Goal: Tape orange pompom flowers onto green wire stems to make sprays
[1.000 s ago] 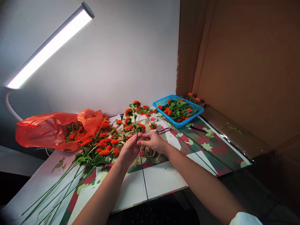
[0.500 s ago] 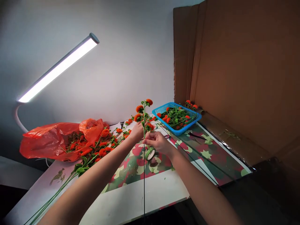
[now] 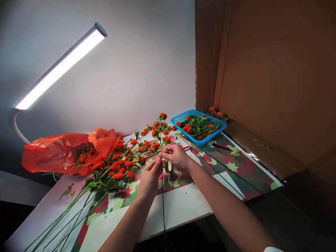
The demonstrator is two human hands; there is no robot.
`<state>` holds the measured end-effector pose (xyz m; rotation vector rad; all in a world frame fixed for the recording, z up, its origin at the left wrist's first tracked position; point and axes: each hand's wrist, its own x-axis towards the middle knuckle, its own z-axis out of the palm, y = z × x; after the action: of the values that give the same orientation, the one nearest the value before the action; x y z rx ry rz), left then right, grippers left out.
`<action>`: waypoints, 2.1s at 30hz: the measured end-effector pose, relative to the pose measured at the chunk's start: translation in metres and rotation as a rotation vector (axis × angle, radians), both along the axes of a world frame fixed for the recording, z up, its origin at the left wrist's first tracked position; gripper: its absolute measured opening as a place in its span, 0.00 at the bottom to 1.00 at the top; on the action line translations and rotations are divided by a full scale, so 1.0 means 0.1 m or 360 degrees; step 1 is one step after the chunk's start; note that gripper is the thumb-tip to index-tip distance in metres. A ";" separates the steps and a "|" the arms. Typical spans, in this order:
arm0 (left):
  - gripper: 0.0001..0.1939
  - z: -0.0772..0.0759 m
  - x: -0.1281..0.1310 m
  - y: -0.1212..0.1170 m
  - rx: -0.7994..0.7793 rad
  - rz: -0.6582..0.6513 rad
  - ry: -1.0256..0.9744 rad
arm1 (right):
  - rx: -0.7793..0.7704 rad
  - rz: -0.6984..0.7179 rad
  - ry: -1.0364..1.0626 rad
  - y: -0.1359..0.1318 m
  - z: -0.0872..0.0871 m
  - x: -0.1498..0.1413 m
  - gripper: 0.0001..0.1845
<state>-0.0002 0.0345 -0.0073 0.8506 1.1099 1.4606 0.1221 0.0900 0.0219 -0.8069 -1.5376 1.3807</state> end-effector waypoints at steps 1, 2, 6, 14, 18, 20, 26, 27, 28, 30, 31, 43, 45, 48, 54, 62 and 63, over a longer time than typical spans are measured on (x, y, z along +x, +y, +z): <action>0.15 0.00 0.01 0.00 -0.0009 0.0042 -0.0072 | -0.0015 -0.0005 -0.0020 -0.01 0.00 -0.01 0.19; 0.15 0.01 0.01 0.01 -0.0015 0.0087 -0.0119 | -0.0019 -0.0012 -0.0043 -0.02 0.00 -0.02 0.18; 0.16 0.07 -0.01 0.01 -0.0016 0.0229 -0.0115 | 0.0019 -0.0042 -0.0118 -0.03 0.00 -0.05 0.17; 0.13 0.04 -0.01 -0.12 0.0192 0.0388 0.0560 | 0.0081 -0.0146 -0.0148 -0.03 -0.11 -0.11 0.13; 0.11 -0.01 -0.02 -0.16 0.0423 0.0429 0.1025 | 0.0095 -0.0204 -0.0161 -0.05 -0.13 -0.14 0.11; 0.11 0.00 -0.03 -0.16 0.0492 0.0466 0.1168 | 0.0123 -0.0228 -0.0193 -0.08 -0.13 -0.15 0.11; 0.11 0.03 -0.04 -0.15 0.0546 0.0539 0.1301 | 0.0219 -0.0293 -0.0256 -0.11 -0.12 -0.16 0.12; 0.11 0.03 -0.04 -0.15 0.0541 0.0534 0.1295 | 0.0218 -0.0300 -0.0257 -0.11 -0.13 -0.17 0.12; 0.11 0.03 -0.04 -0.15 0.0533 0.0529 0.1289 | 0.0215 -0.0309 -0.0260 -0.11 -0.13 -0.17 0.11; 0.11 0.02 -0.04 -0.15 0.0511 0.0519 0.1280 | 0.0212 -0.0323 -0.0266 -0.11 -0.14 -0.17 0.11; 0.11 0.02 -0.04 -0.15 0.0496 0.0512 0.1272 | 0.0214 -0.0328 -0.0268 -0.11 -0.14 -0.18 0.11; 0.11 0.14 -0.01 -0.15 0.0255 0.0343 0.0209 | -0.0103 0.0012 0.0231 -0.09 -0.13 -0.17 0.13; 0.12 0.15 -0.03 -0.15 0.0219 0.0294 0.0048 | -0.0230 0.0112 0.0364 -0.07 -0.13 -0.17 0.13; 0.12 0.14 -0.04 -0.14 0.0175 0.0177 -0.0101 | -0.0327 0.0246 0.0408 -0.04 -0.15 -0.14 0.12; 0.16 0.10 -0.03 -0.13 0.0087 0.0023 -0.0361 | -0.0576 0.0441 0.0408 0.04 -0.21 -0.09 0.13; 0.22 0.14 -0.01 -0.13 0.0144 -0.0103 -0.0586 | -0.0721 0.0482 0.0580 -0.05 -0.16 -0.10 0.14; 0.22 0.14 -0.01 -0.13 0.0125 -0.0162 -0.0646 | -0.0717 0.0519 0.0585 -0.05 -0.15 -0.10 0.15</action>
<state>-0.0008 0.0215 0.0067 0.6165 0.7003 1.5146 0.1125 0.0847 0.0073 -0.5286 -1.1151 2.0352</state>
